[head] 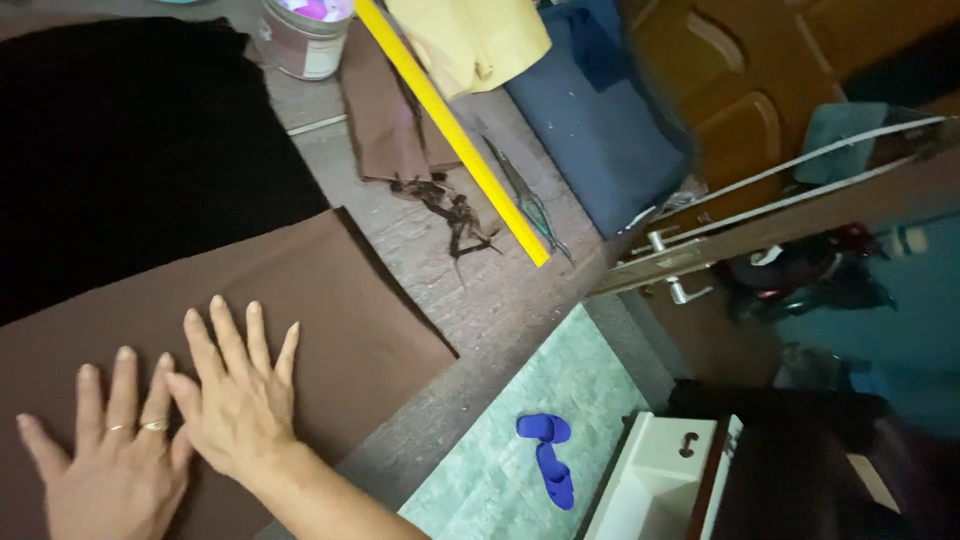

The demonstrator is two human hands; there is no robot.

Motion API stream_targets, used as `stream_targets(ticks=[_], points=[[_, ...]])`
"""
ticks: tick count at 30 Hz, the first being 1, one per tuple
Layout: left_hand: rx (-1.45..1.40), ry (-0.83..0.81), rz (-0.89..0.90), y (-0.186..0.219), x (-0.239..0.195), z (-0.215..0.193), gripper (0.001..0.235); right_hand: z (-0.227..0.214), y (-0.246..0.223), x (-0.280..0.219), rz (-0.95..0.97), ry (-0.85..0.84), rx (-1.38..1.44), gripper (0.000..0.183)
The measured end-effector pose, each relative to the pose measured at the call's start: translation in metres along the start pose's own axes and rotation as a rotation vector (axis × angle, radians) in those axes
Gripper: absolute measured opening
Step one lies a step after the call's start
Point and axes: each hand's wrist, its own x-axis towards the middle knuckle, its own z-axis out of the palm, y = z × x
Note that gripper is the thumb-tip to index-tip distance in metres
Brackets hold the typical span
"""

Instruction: Unfolding fabric and aligning paper patterns on a work table for garment production.

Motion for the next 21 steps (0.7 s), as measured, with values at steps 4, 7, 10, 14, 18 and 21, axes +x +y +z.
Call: stream_targets(ticks=[4,7,10,14,18,21], points=[[0.505,0.186,0.059,-0.007,-0.003,0.006,0.062,0.001,0.012,-0.009,-0.049,0.062,-0.040,0.060],[0.304,0.079,-0.031,-0.012,-0.017,0.017,0.075,-0.011,0.020,-0.010,-0.023,0.003,-0.075,0.063],[-0.012,0.228,0.262,-0.025,0.002,0.010,0.067,-0.014,0.039,-0.006,0.041,-0.059,-0.190,0.066],[0.378,0.095,0.012,-0.004,-0.013,0.000,0.071,-0.019,0.053,-0.011,0.011,0.053,-0.218,0.064],[0.002,-0.020,0.118,0.014,-0.011,-0.011,0.068,-0.022,0.057,-0.013,-0.032,0.088,-0.253,0.060],[0.053,-0.099,0.081,0.009,-0.013,-0.014,0.069,-0.027,0.065,-0.012,-0.018,0.102,-0.281,0.061]])
